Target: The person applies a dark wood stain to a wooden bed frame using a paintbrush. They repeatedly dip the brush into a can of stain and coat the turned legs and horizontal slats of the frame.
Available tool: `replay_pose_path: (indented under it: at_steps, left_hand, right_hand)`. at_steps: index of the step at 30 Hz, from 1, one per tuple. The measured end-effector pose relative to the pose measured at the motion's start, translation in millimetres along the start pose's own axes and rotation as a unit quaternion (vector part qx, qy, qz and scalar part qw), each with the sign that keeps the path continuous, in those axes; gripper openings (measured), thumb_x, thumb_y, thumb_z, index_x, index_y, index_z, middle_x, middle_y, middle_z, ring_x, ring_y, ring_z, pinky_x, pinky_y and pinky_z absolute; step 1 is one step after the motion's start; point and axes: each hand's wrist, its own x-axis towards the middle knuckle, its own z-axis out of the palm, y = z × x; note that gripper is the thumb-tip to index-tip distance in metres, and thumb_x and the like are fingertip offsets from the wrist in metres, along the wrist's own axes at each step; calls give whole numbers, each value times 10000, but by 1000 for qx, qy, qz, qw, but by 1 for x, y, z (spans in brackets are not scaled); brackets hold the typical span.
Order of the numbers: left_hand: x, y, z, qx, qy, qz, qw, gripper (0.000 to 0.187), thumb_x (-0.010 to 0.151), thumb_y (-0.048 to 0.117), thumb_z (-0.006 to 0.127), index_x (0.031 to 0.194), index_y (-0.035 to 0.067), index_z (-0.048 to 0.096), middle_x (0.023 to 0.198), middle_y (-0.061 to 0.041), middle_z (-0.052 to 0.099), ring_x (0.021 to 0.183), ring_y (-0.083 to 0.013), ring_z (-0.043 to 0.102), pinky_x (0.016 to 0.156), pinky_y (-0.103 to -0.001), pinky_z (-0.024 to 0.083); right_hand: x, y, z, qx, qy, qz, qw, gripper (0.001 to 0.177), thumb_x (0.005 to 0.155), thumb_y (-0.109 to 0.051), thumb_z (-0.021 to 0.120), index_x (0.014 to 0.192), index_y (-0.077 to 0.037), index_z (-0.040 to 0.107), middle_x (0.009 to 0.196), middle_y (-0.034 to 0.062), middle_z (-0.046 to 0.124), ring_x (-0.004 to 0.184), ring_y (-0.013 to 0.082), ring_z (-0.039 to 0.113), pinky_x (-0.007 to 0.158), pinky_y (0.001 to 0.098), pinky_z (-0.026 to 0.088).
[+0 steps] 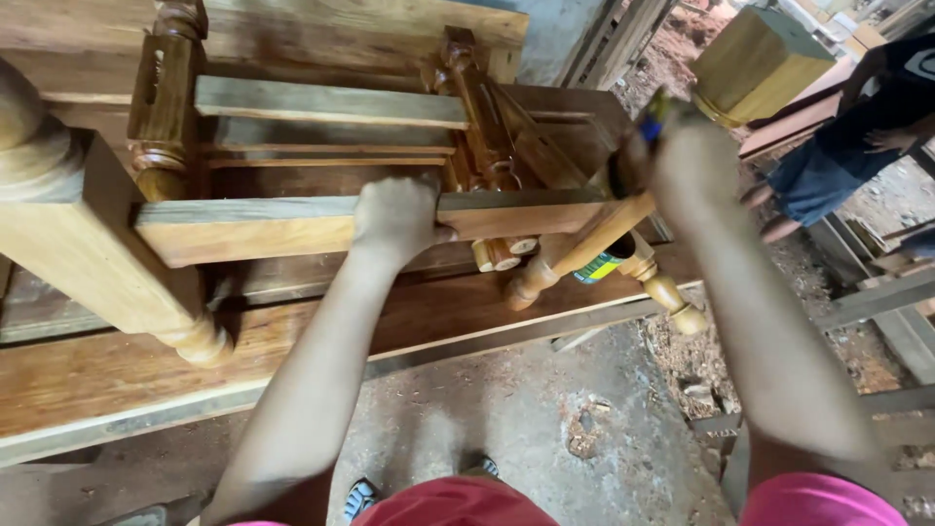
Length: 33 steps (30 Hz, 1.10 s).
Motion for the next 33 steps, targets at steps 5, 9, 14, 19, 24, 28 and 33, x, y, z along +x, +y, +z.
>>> replay_pose_path:
  at_steps: [5, 9, 14, 19, 24, 28, 33]
  left_hand:
    - [0, 2, 8, 120, 77, 20, 990, 730, 780, 828, 694, 979, 127, 736, 771, -14, 744, 591, -193, 698, 511, -333, 511]
    - [0, 2, 9, 126, 73, 23, 989, 682, 815, 794, 679, 991, 140, 759, 783, -25, 760, 602, -201, 705, 497, -341, 499]
    - [3, 3, 11, 105, 77, 26, 991, 712, 800, 798, 703, 990, 111, 713, 760, -28, 744, 562, -200, 688, 501, -353, 514]
    - [-4, 2, 2, -53, 45, 32, 997, 616, 759, 507, 832, 1153, 58, 680, 930, -133, 757, 913, -361, 756, 729, -537, 617]
    - [2, 1, 9, -47, 44, 32, 997, 634, 772, 527, 817, 1181, 66, 670, 958, -124, 759, 944, -352, 755, 743, -535, 614]
    - [6, -1, 13, -38, 71, 32, 996, 671, 752, 600, 799, 1151, 74, 681, 939, -105, 765, 917, -330, 761, 724, -506, 613]
    - [12, 0, 19, 0, 81, 31, 996, 664, 735, 596, 815, 1135, 78, 701, 885, -115, 759, 857, -328, 761, 684, -496, 606]
  right_hand:
    - [2, -46, -61, 115, -129, 124, 977, 238, 1113, -154, 601, 1231, 50, 630, 980, 217, 695, 696, 270, 705, 744, 387, 618]
    - [12, -17, -6, 46, -148, 29, 988, 201, 1057, -205, 687, 1062, -4, 681, 827, 191, 719, 670, 295, 711, 671, 420, 594]
    - [17, -11, -33, 67, -60, 56, 994, 305, 1033, -117, 701, 1273, 69, 677, 1022, 282, 693, 720, 349, 686, 701, 452, 593]
    - [9, 3, 19, 57, -50, -40, 996, 237, 947, -278, 709, 987, -44, 715, 858, 209, 727, 905, 435, 728, 774, 498, 592]
    - [31, 51, -9, 32, 9, -83, 996, 255, 1042, -294, 737, 1060, -44, 693, 920, 209, 715, 920, 419, 719, 759, 469, 587]
    - [24, 26, -5, 93, 14, -52, 994, 239, 993, -222, 774, 1001, -3, 679, 879, 243, 694, 872, 461, 707, 718, 519, 566]
    - [21, 18, 45, 42, -57, -63, 996, 213, 907, -295, 732, 918, -85, 696, 810, 151, 727, 841, 386, 736, 723, 499, 594]
